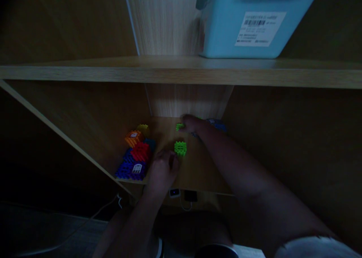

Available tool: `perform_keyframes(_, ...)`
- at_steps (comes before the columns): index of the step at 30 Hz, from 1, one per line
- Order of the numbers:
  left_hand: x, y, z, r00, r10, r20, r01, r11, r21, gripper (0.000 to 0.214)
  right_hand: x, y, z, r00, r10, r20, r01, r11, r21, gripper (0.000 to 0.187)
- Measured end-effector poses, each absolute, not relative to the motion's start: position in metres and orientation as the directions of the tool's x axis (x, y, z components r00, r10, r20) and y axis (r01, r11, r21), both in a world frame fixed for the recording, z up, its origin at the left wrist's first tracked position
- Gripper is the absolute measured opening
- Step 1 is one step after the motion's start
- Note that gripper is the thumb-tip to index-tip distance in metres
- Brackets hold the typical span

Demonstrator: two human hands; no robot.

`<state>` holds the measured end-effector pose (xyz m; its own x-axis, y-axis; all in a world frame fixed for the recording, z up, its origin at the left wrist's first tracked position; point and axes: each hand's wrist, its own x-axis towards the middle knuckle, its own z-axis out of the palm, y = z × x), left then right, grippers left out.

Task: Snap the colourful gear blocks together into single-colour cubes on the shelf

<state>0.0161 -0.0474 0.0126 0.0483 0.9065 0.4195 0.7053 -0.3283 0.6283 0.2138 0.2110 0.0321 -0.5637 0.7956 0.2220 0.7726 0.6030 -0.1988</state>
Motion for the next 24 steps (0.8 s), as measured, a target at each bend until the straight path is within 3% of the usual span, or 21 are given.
perform_keyframes(2, 0.016, -0.048, 0.012, 0.045, 0.904, 0.425, 0.700, -0.332, 0.633, 0.010, 0.217, 0.206, 0.031, -0.532, 0.805, 0.264, 0.765, 0.590, -0.259, 0.036)
perform_keyframes(7, 0.013, -0.045, 0.012, 0.022, 0.903, 0.430, 0.649, -0.340, 0.681, 0.010, 0.218, 0.182, 0.025, -0.425, 0.815, 0.393, 0.735, 0.564, -0.375, 0.014)
perform_keyframes(13, 0.009, -0.042, 0.012, -0.025, 0.891, 0.454, 0.577, -0.358, 0.734, 0.013, 0.218, 0.140, 0.020, -0.184, 0.801, 0.570, 0.663, 0.530, -0.529, 0.006)
perform_keyframes(24, 0.010, -0.049, 0.018, 0.060, 0.752, 0.656, 0.572, -0.565, 0.595, 0.031, 0.219, 0.044, 0.045, -0.172, 0.512, 0.842, 0.635, 0.711, -0.303, 0.013)
